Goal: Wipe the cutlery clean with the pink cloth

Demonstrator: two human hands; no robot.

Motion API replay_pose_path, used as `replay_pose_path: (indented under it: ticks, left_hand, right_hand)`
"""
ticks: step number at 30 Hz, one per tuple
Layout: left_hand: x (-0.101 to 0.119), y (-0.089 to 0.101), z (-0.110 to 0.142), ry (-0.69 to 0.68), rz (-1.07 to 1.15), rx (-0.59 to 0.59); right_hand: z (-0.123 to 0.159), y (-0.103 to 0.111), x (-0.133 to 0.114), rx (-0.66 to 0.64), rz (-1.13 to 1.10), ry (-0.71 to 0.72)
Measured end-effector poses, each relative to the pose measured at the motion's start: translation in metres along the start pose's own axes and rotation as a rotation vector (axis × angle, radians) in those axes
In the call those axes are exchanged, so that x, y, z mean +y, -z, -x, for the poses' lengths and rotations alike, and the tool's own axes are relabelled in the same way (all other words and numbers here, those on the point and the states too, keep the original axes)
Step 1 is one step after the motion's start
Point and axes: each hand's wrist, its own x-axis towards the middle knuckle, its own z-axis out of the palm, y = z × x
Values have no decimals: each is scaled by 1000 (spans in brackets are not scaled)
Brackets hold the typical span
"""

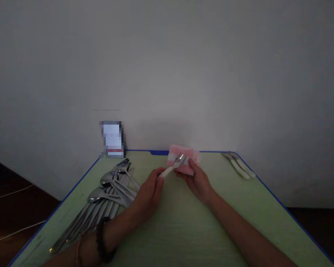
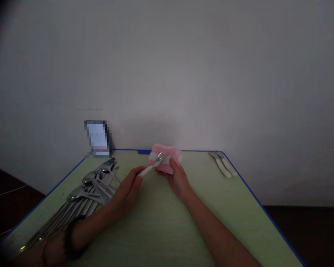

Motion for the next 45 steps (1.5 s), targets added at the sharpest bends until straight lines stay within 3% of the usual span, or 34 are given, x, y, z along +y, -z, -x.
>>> replay_pose_path:
  ticks: [7, 15, 22, 30, 34, 38, 41, 45]
  left_hand:
    - [-6, -2, -2, 15, 30, 51]
    - [-1, 1, -3, 113, 4, -95]
    - [1, 2, -3, 111, -148, -114]
    - [4, 2, -2, 79, -248, -179]
    - [3, 0, -2, 102, -267, -189]
    - [2, -1, -2, 99, -310, -183]
    - [4, 1, -1, 81, -328, -196]
    - [5, 2, -1, 68, -357, -220]
  right_hand:
    - [4, -5, -3, -23, 102, -21]
    - [2, -5, -5, -71, 118, -74]
    - [3, -4, -5, -82, 73, -53]
    - [-1, -2, -3, 16, 72, 5]
    - [1, -3, -10, -52, -60, 14]
    - [1, 2, -16, -159, -153, -75]
    - [-3, 5, -13, -200, -143, -126]
    - [-6, 7, -6, -201, -78, -83]
